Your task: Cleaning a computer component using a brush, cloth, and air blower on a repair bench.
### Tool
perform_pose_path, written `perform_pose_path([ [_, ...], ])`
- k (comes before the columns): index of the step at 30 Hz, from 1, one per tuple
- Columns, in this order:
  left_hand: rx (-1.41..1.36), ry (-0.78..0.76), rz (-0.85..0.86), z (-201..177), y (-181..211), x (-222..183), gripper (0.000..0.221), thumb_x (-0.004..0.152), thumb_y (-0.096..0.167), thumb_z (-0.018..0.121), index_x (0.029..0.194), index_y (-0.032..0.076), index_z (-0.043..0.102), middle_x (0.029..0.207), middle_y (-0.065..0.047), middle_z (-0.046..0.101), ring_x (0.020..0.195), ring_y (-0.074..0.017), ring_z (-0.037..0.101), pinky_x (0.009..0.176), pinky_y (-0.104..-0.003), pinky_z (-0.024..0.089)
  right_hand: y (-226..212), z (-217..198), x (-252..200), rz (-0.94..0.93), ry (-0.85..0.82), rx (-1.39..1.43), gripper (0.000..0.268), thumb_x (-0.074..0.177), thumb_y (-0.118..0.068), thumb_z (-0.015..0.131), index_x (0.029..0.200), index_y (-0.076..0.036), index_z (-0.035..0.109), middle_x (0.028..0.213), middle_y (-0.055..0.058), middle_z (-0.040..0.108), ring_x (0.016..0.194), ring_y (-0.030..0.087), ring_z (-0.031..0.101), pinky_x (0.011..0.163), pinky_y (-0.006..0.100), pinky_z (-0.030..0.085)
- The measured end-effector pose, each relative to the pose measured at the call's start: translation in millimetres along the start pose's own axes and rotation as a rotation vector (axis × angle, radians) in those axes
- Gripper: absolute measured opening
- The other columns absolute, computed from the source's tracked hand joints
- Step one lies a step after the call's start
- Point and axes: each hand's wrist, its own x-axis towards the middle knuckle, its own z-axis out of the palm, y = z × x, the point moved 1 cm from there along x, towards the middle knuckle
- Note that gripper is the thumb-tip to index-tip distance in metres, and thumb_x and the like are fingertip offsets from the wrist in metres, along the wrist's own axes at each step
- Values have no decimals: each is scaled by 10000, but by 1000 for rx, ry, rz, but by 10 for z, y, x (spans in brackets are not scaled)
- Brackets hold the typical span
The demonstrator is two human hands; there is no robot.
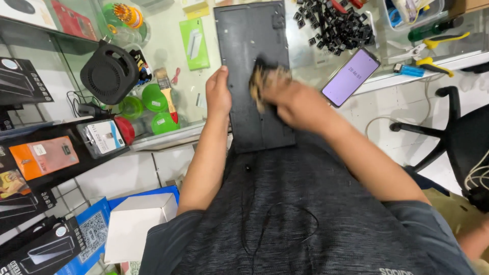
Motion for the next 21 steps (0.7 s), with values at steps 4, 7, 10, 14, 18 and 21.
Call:
perform_pose_path([
  [4, 8, 113, -83, -159, 24, 28, 314, 1040, 268, 600, 1080, -19, 720, 959, -162, 725, 855, -218, 711, 830, -415, 616, -407, -118, -424, -8, -210, 380, 386, 798, -39, 628, 1142, -109, 787, 1054, 204, 771, 1044, 448, 692, 1004, 551, 515],
  [7, 29, 104, -102, -9, 107, 103, 342, 1037, 289, 605, 1083, -28, 724, 940, -163, 731, 816, -228, 721, 782, -414, 624, -147, -39, -545, -83, -257, 535, 393, 828, -100, 586, 1170, -101, 779, 1165, 178, 758, 1180, 414, 668, 1131, 537, 430],
  [10, 48, 76, -110, 169, 231, 87, 346, 1041, 296, 601, 1076, -23, 731, 908, -160, 741, 767, -226, 733, 727, -397, 628, -76, 57, -302, -114, -196, 354, 450, 898, -152, 585, 1333, -92, 684, 1357, 205, 655, 1304, 426, 575, 1181, 545, 367],
  [14, 124, 52, -74, 447, 338, 2, 317, 1046, 274, 580, 1051, -1, 738, 860, -112, 723, 749, -202, 712, 690, -356, 617, 327, 241, 185, 63, -75, -2, 553, 1010, -150, 520, 1552, -48, 489, 1550, 250, 492, 1427, 453, 442, 1178, 597, 302],
  [18, 146, 62, -75, 664, 489, -165, 344, 1053, 278, 576, 1034, -20, 748, 867, -151, 747, 767, -215, 722, 702, -374, 621, 614, 225, 595, 137, -38, -18, 530, 1036, -96, 536, 1544, 40, 476, 1559, 317, 429, 1412, 520, 416, 1154, 628, 313],
  [21, 115, 107, -18, 491, 288, 66, 319, 1036, 249, 582, 989, -19, 749, 845, -145, 733, 782, -195, 699, 719, -371, 620, 501, 305, 515, 10, -27, 11, 554, 999, -80, 512, 1540, 38, 483, 1503, 381, 455, 1330, 601, 461, 1114, 660, 365],
])
